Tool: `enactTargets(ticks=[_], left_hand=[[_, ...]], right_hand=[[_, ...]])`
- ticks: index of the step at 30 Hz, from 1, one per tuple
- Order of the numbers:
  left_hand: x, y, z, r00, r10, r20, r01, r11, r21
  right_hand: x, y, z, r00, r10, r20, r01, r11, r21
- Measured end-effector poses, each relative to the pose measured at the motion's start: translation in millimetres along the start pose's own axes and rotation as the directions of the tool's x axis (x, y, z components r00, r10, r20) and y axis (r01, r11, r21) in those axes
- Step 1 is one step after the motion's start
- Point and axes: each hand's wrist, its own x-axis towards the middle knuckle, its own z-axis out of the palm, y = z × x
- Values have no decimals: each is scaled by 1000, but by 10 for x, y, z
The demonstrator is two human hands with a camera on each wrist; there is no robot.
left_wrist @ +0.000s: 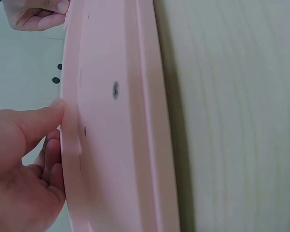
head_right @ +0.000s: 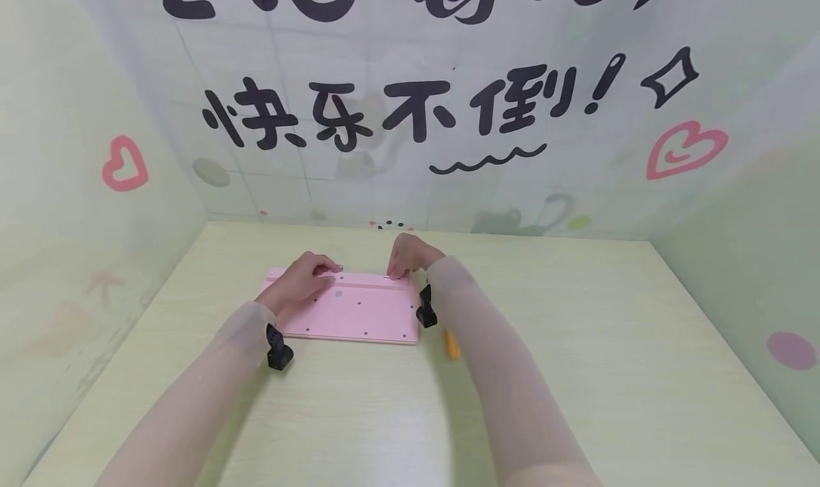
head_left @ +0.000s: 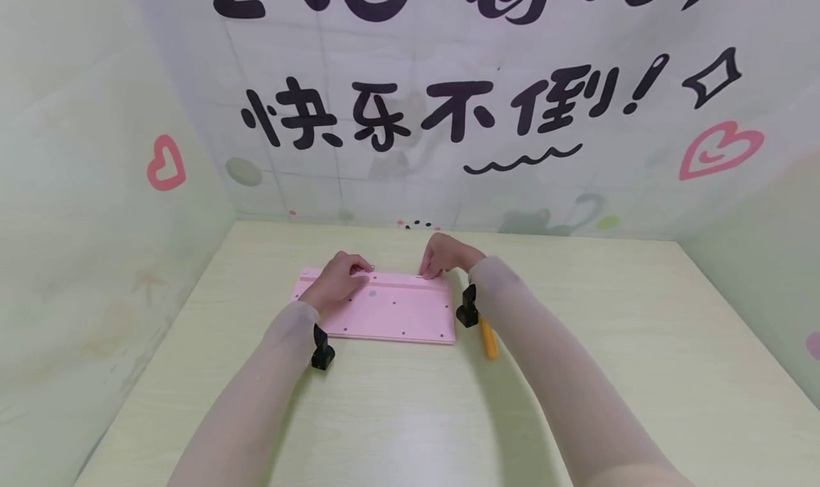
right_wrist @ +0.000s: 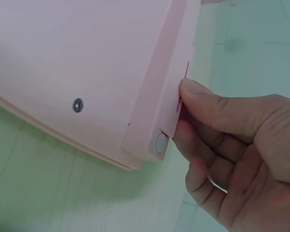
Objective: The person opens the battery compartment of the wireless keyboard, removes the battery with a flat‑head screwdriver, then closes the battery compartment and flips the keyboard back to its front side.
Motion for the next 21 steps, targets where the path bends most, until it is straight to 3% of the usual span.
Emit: enactTargets(ticks=[11,21], left_hand=[[-7,-23,-3,1000,2,-2,-2,1000,-2],[-11,10,13,1000,-17,-8,17,1000,8]], right_hand=[[15,-24,79,998,4,-68,-8,998,-55],[-32,22,141,990,5,-142,-9,1000,-27]])
